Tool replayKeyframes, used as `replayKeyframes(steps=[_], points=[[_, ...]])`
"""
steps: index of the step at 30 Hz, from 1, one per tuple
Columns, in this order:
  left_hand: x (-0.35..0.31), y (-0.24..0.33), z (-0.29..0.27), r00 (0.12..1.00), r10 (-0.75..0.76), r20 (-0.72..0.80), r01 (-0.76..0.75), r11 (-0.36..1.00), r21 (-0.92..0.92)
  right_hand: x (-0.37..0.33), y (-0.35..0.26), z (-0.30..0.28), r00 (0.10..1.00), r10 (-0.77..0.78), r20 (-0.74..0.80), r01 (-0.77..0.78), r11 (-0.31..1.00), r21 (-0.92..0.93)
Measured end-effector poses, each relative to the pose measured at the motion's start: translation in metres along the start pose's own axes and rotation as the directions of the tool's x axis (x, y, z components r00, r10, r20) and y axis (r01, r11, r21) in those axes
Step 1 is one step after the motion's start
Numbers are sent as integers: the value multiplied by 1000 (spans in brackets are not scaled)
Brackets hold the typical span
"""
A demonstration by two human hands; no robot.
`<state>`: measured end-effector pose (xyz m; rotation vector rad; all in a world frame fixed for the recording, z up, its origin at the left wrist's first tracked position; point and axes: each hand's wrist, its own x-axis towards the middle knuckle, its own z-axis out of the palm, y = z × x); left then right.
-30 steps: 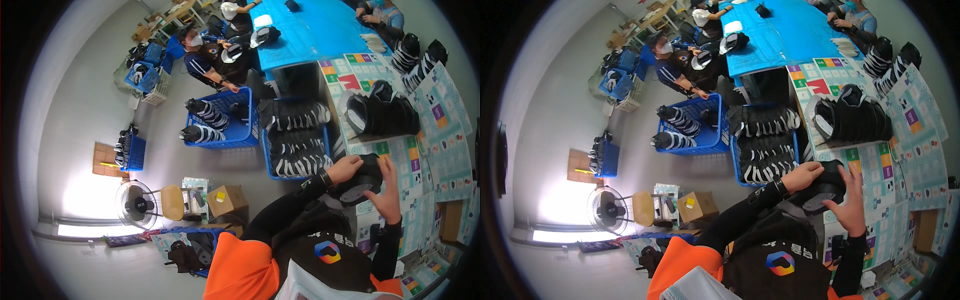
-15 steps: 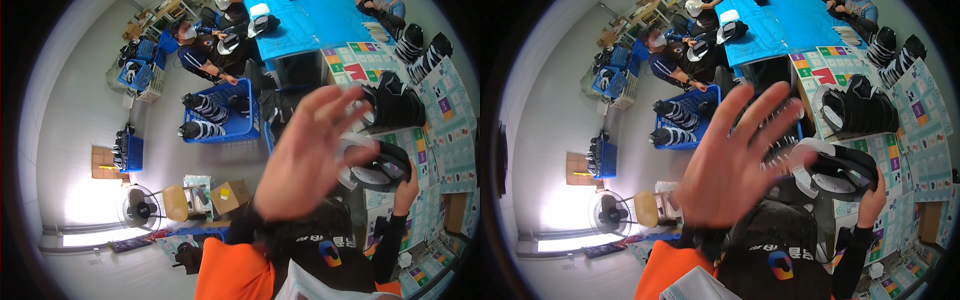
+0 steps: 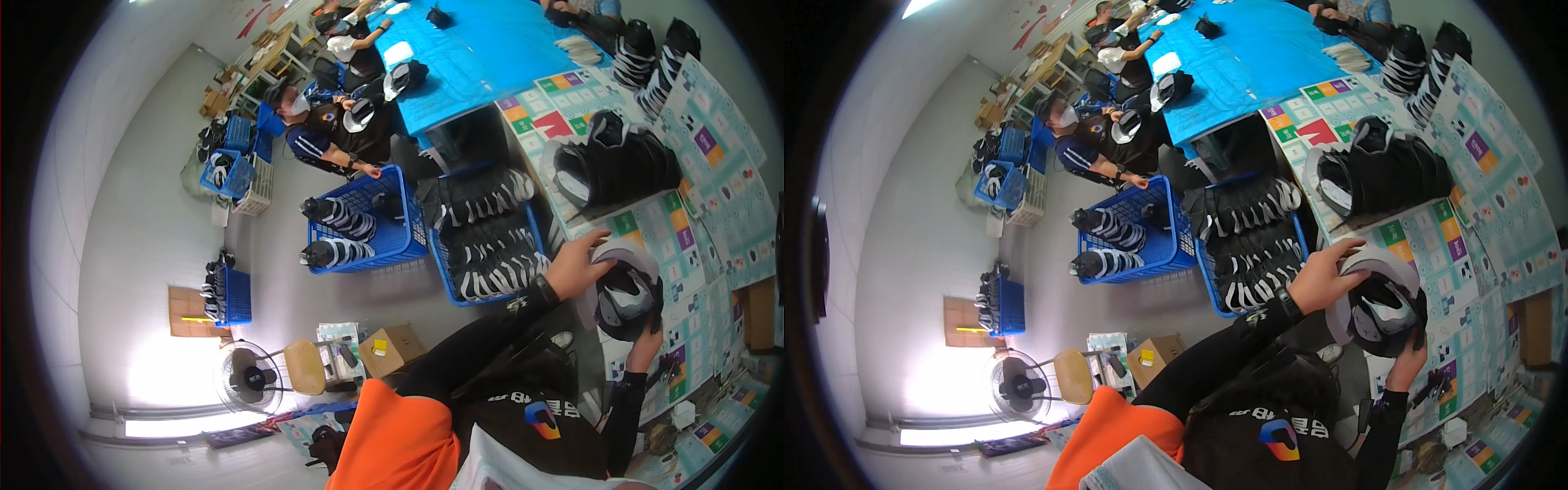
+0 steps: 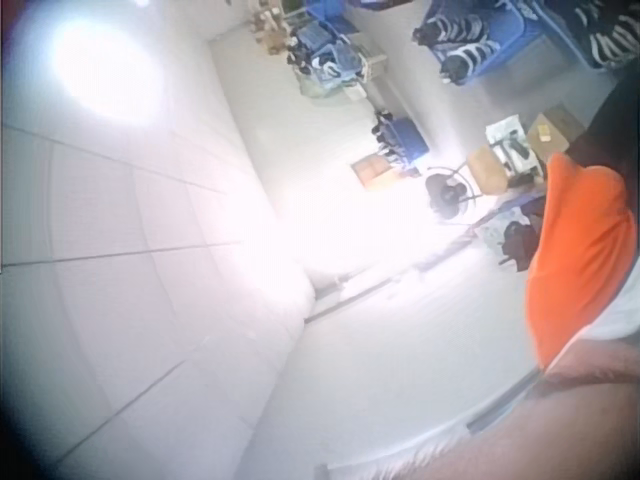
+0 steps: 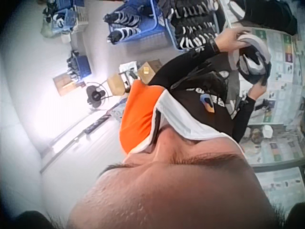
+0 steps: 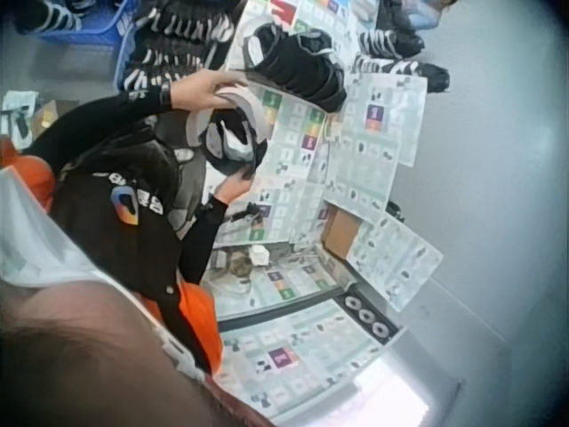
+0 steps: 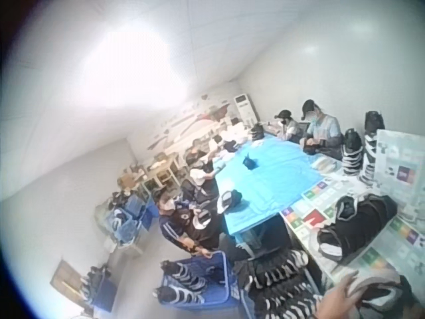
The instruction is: The person uses a tool to trim the interior lining of shoe uppers, picking up individual pieces from a stack, cutting the edges, and placing them into a separate pile.
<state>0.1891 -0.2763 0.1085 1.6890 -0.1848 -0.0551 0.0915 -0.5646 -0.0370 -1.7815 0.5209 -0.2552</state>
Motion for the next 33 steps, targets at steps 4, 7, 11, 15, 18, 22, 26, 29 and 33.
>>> replayKeyframes(steps=[4,7,11,15,18,22,26,29,33], points=[[19,-24,78,986,-31,166,-54,873,484,-9,122,-78,938,215,272,-264,952,157],[38,-44,97,912,-10,410,-302,660,688,2,143,-85,969,176,174,-150,977,-150],[48,-17,132,939,161,303,-341,531,775,5,172,-120,966,84,-245,-224,746,-627],[61,-20,209,897,193,398,-440,477,761,-11,205,-191,880,144,-452,-451,551,-703],[75,-36,253,850,217,481,-526,426,736,-7,242,-212,891,173,-420,-445,519,-730],[90,-59,274,801,216,558,-595,394,701,11,221,-207,930,80,-358,-329,612,-719],[93,-86,283,788,136,601,-592,440,675,30,228,-207,934,114,-338,-347,513,-785],[97,-84,293,740,90,667,-631,438,641,46,223,-199,919,225,-323,-388,384,-838],[97,-91,309,647,172,743,-711,489,505,34,222,-187,821,173,-545,-526,600,-603]])
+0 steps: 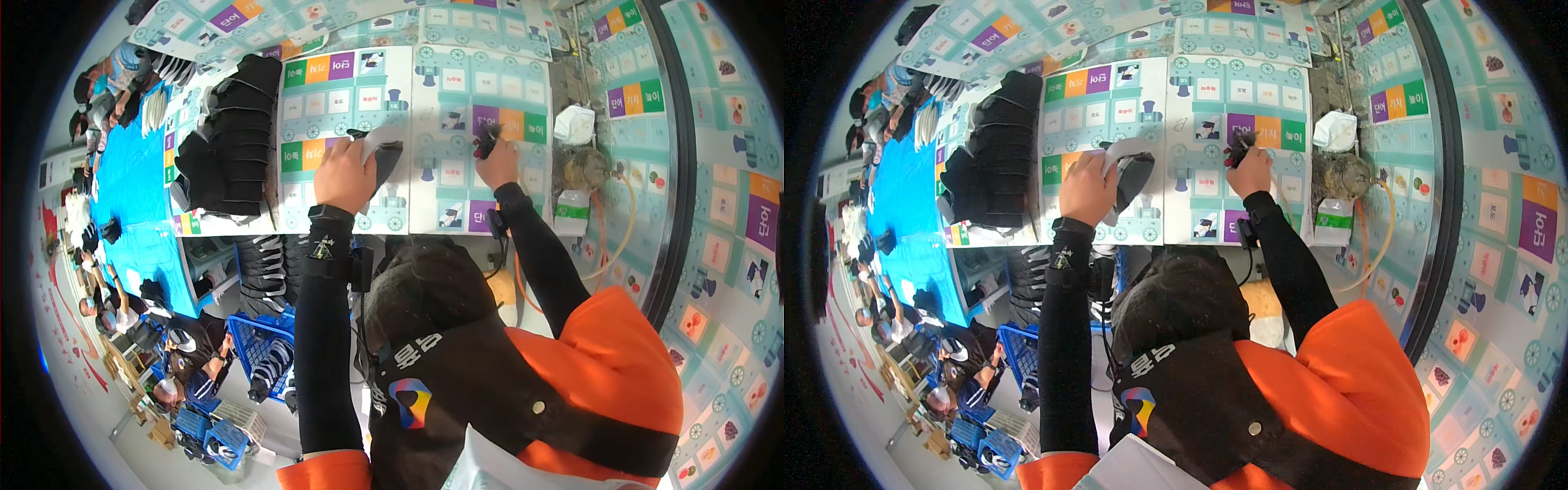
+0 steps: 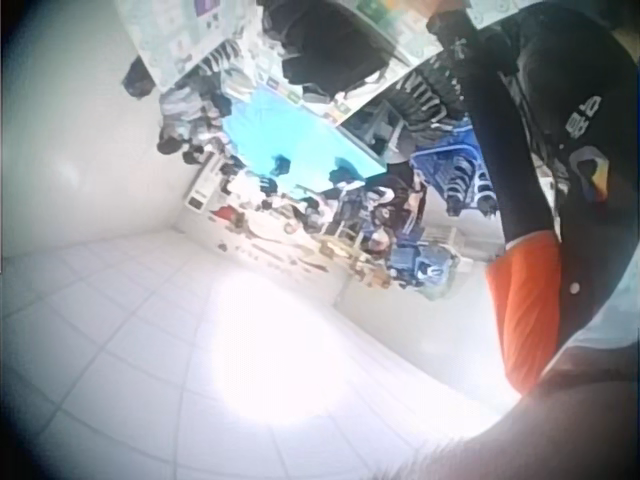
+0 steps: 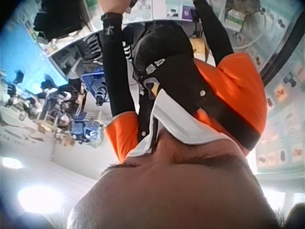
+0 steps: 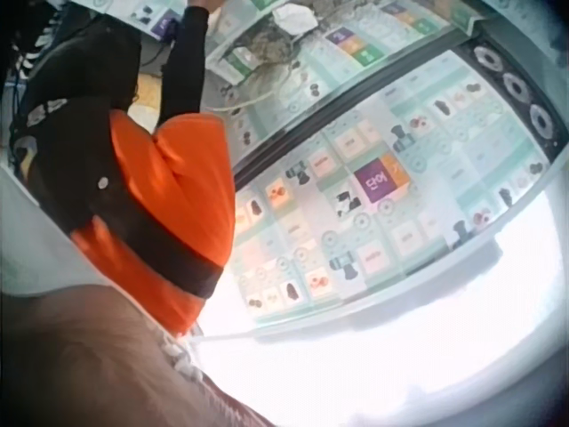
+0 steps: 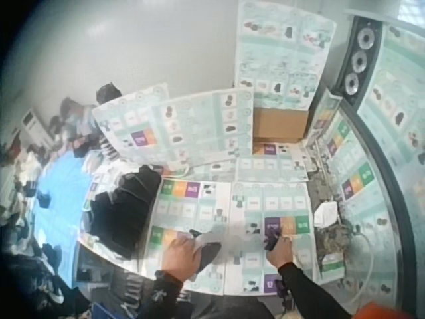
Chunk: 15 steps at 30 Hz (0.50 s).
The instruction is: The person uses a tool to trim the interior lining of shoe uppers, picking up individual pieces from a stack, cutting the edges, and placing them into a separate pile.
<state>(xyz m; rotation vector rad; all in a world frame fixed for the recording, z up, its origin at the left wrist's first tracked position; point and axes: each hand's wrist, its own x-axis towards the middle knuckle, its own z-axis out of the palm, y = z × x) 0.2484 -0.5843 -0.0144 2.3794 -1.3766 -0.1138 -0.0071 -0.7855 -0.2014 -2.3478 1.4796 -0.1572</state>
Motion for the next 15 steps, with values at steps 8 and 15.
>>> replayKeyframes(steps=[8,15], points=[[2,-19,-1,994,-39,98,38,999,17,-74,-102,-72,678,-173,715,-551,523,650],[0,-15,2,993,-13,117,11,1000,20,-96,-130,-50,923,-180,341,-80,777,625]])
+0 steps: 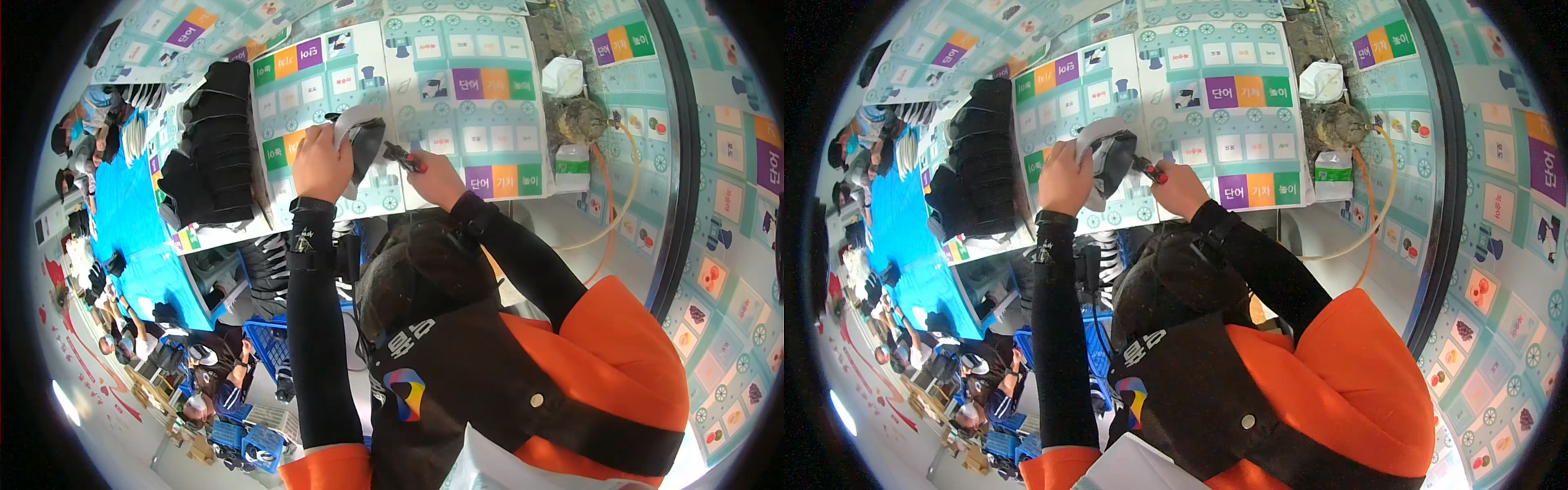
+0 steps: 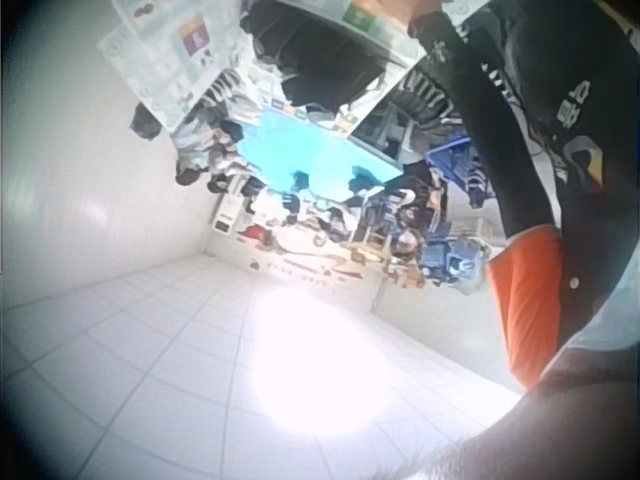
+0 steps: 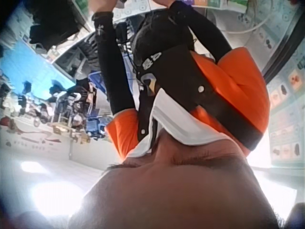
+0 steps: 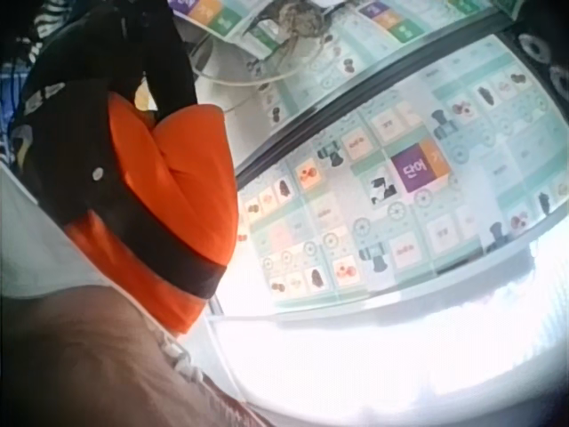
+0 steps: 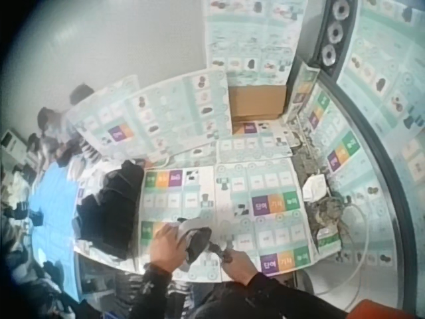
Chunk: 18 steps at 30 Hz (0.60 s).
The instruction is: The person uses a tool to trim the interior lining of shoe uppers, picking up individual pieces from a stack, cutting the edges, and placing them into a separate pile.
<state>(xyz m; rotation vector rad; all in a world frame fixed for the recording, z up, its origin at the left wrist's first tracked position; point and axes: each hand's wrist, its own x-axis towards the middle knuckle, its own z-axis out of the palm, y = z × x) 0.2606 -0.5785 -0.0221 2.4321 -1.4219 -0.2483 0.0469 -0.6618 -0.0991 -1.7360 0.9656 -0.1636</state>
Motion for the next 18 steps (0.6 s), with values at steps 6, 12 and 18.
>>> replayKeyframes(steps=[6,12,18], points=[[-8,-8,1,1000,-19,-19,18,1000,-16,1,-7,0,996,4,94,0,999,-39],[-12,-11,-3,998,-56,11,57,998,-33,9,-8,-2,996,23,88,-21,1000,-22],[-17,-10,-8,998,-10,-67,4,997,-80,13,-12,0,991,6,135,-8,1000,16]])
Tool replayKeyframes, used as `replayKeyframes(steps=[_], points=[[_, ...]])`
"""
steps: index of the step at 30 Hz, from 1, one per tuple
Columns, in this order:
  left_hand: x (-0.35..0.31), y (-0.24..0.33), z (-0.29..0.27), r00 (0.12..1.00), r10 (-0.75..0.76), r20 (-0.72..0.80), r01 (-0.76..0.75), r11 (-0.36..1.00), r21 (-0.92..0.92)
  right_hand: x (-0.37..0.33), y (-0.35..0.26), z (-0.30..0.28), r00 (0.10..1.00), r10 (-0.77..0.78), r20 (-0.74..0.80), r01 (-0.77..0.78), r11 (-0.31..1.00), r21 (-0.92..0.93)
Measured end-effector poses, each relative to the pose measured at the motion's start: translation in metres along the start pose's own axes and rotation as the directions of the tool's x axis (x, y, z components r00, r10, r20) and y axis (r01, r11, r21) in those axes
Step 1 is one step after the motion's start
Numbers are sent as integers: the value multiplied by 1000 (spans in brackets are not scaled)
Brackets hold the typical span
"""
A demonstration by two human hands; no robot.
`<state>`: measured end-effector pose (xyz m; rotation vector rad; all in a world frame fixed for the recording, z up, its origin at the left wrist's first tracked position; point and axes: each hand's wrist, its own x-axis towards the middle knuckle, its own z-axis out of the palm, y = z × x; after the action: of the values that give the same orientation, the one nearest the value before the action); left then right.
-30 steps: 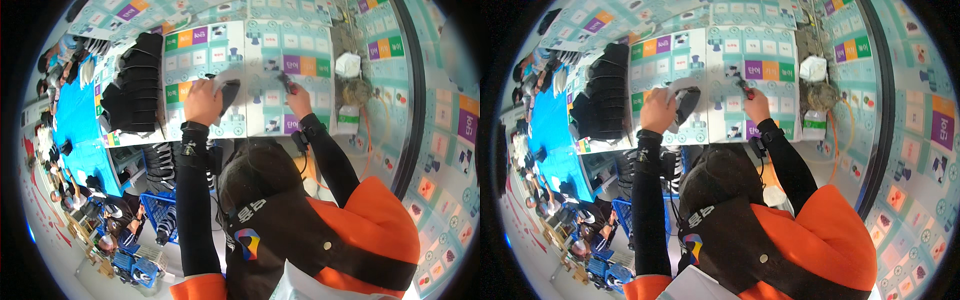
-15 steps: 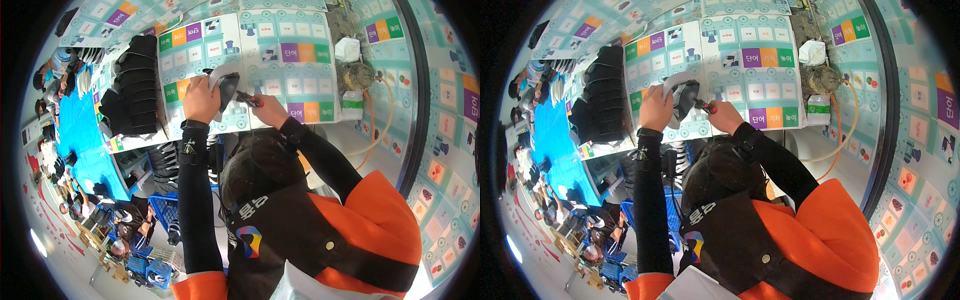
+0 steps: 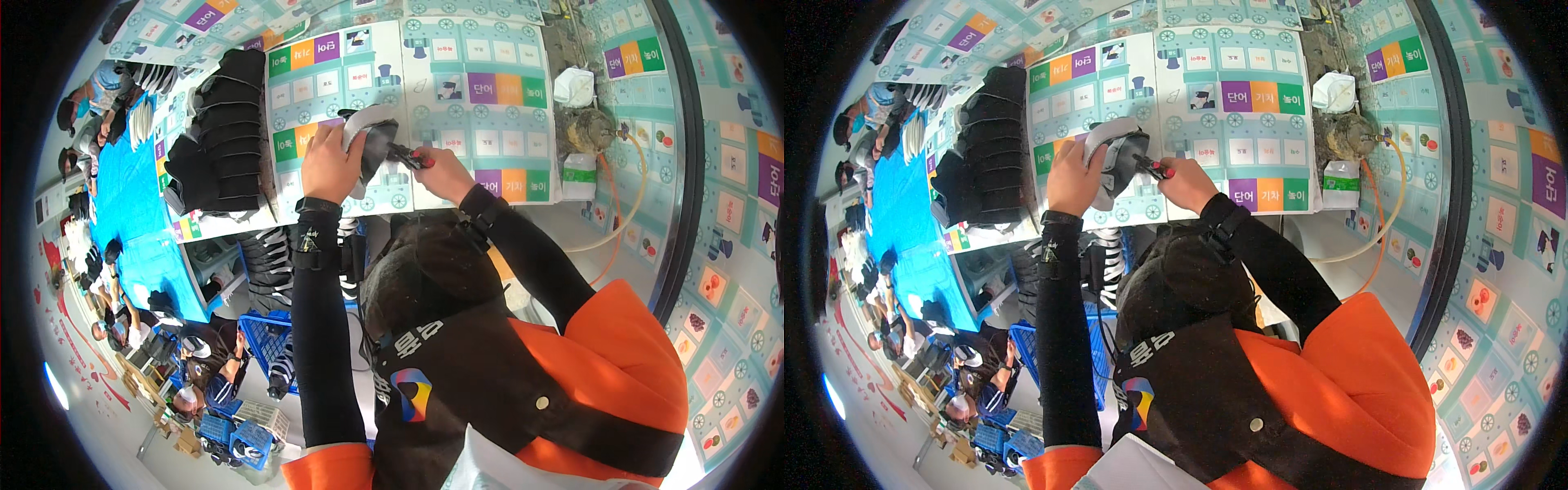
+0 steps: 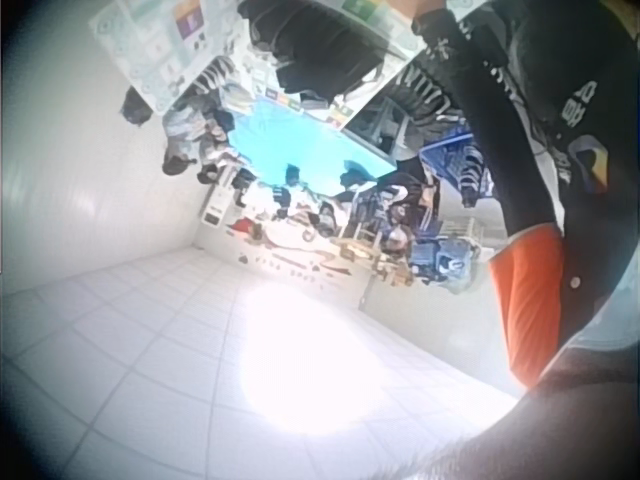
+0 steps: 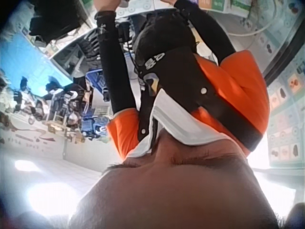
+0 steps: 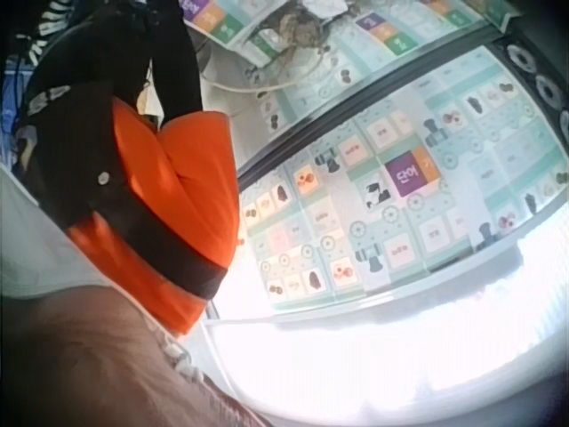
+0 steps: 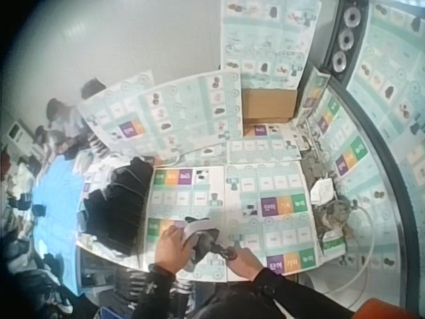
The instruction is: The person uses a tool to trim the interior lining of shoe uppers, picking up individual pieces from a stack, cutting the edges, and placing them into a separate pile.
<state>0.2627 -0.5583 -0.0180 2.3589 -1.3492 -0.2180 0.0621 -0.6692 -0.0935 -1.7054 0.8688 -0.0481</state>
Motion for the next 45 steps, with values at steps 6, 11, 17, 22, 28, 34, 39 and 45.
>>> replayKeyframes(steps=[6,11,17,22,28,34,39,45], points=[[-7,-9,4,997,17,-75,-22,998,-57,0,-1,-1,1000,3,11,-3,1000,7],[-8,-8,5,998,17,-61,-20,999,-47,2,2,-6,1000,3,-2,-3,999,43],[-7,-6,6,999,-2,-36,2,1000,-2,-1,1,-10,995,46,93,-53,996,73],[-7,-8,7,999,-45,10,45,999,-26,-6,2,-12,981,134,142,-150,982,111],[-2,-7,9,998,-60,17,60,998,0,-6,13,-5,970,101,219,-123,988,88],[5,-7,15,991,-109,75,111,994,-23,-10,-7,-19,921,213,327,-247,967,64],[15,-3,12,992,-101,73,103,994,-27,-8,7,-10,982,-52,-184,48,999,-25],[27,2,19,999,-47,-8,47,999,-25,-13,-10,-15,994,-88,-60,79,986,-147]])
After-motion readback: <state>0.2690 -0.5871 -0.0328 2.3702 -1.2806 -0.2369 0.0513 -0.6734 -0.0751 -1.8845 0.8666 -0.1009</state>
